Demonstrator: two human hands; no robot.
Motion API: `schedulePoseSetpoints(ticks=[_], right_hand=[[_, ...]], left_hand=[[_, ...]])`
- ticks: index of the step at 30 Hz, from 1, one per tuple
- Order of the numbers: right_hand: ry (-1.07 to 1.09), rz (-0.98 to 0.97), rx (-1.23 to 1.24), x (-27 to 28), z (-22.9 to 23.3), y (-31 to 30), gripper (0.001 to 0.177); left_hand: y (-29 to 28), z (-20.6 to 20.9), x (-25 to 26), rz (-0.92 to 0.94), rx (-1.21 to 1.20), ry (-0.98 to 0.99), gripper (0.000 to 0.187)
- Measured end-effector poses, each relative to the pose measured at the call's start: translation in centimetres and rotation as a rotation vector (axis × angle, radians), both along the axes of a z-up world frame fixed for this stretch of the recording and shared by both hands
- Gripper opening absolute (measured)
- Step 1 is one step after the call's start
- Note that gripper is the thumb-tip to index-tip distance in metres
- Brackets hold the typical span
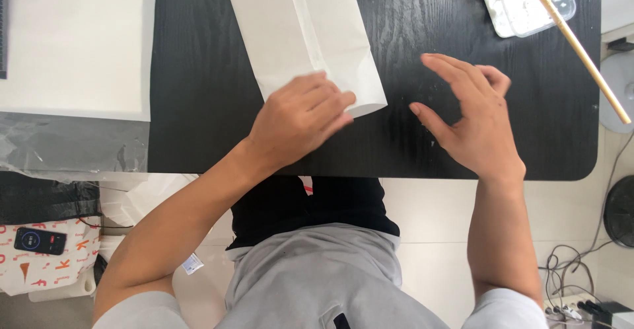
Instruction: Applying glue to the edges of a paper sheet and folding it to construct a paper bag.
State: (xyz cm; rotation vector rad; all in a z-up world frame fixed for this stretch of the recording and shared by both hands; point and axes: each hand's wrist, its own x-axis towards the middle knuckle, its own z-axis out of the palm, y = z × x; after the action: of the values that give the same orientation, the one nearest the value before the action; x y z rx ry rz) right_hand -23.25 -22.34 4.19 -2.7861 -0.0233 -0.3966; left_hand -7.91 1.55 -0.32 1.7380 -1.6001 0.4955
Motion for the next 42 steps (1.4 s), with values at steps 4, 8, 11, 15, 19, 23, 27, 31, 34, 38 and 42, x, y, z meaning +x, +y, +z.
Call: schedulePoseSetpoints(ticks=[4, 8, 11, 15, 19, 23, 27, 31, 34, 38, 42], right_hand=[[0.025, 0.136, 0.077, 2.2, 0.0, 0.6, 0.047], [0.036, 0.219, 0.046, 2.9, -1.1, 1.3, 0.042], [0.052, 0.212, 0.082, 2.6, -2.2, 1.5, 0.042], [0.093, 0.182, 0.105, 2.5, -3.8, 1.7, 0.042], [0.050, 0.199, 0.091, 2.6, -3.3, 2.1, 0.041], [-0.037, 0.241, 0.034, 2.7, -2.9, 2.8, 0.038], [-0.172, 0.236, -0.037, 2.4, -2.7, 3.1, 0.026], [-0.246, 0.252, 0.011, 1.5, -2.7, 3.8, 0.014], [-0.262, 0.215, -0.007, 1.2, -3.3, 3.8, 0.013], [-0.223, 0.205, 0.088, 0.8, -3.0, 5.8, 0.013], [-0.121, 0.260, 0.165, 0.7, -2.5, 9.3, 0.026]], left_hand=[[1.1, 1.5, -0.8, -0.201, 0.000, 0.217, 0.017], [3.8, 5.3, -2.7, -0.368, 0.059, 0.627, 0.016], [6.0, 4.1, -5.2, -0.564, 0.305, 1.277, 0.020], [7.1, -4.2, -11.3, -0.543, 0.294, 2.175, 0.015], [7.7, -7.6, -13.7, -0.284, -0.123, 2.542, 0.064], [8.1, -7.7, -13.5, -0.567, -0.443, 2.463, 0.037], [8.6, -6.9, -13.0, -0.539, -0.373, 2.557, 0.046], [9.4, -5.7, -12.1, -0.601, -0.325, 2.522, 0.050], [9.4, -2.9, -10.0, -0.474, 0.239, 2.178, 0.022], [8.9, 2.6, -4.7, -0.456, 0.401, 1.388, 0.021], [7.3, 3.5, 2.8, -0.126, 0.164, 0.919, 0.021]])
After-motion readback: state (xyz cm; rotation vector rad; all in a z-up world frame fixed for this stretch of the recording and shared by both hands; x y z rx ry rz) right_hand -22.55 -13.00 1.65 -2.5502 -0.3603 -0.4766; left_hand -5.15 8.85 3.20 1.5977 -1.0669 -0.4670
